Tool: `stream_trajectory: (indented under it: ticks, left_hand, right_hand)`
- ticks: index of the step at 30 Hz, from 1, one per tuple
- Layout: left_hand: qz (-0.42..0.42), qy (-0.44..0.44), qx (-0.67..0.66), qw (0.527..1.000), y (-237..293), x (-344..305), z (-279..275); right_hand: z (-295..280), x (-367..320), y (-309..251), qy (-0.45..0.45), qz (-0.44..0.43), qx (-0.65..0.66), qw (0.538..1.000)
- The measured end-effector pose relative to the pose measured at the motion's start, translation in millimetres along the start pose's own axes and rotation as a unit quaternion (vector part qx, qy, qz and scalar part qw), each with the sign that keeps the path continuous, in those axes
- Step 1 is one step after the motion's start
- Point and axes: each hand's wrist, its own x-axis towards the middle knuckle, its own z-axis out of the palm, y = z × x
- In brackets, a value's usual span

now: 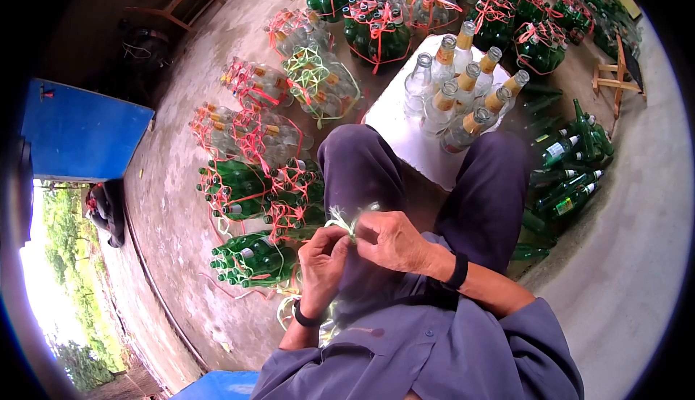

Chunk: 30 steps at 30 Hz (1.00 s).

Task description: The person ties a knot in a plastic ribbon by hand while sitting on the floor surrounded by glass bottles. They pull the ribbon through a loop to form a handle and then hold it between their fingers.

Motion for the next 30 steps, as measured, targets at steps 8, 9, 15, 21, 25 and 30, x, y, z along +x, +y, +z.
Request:
stream_trajectory:
  ticks: [8, 9, 15, 21, 25, 30]
  left_hand:
    - [-0.011, -0.027, 0.010, 1.000, 8.5, 1.4, -0.7]
    - [-0.019, -0.033, 0.011, 0.999, 10.7, 2.0, -0.9]
    - [-0.029, -0.061, 0.033, 0.997, 11.4, 7.0, -2.4]
    - [-0.036, -0.064, 0.035, 0.997, 14.3, 8.5, -0.4]
    - [-0.041, -0.054, 0.014, 0.998, 13.9, 7.5, 2.1]
    - [-0.070, -0.033, -0.022, 0.997, 15.9, 6.8, 3.6]
  right_hand:
    - [-0.9, 0.7, -0.6, -0.010, -0.001, -0.010, 1.000]
    - [0.8, 0.2, 2.6, -0.007, -0.022, -0.027, 0.999]
    - [0.5, -1.3, 8.3, -0.016, -0.075, -0.074, 0.994]
    - [-2.4, -0.7, -0.1, -0.007, -0.047, -0.037, 0.998]
    - [-2.9, -0.9, -3.3, 0.001, 0.000, 0.026, 1.000]
    - [-1.7, -1.8, 1.2, -0.002, 0.009, 0.024, 1.000]
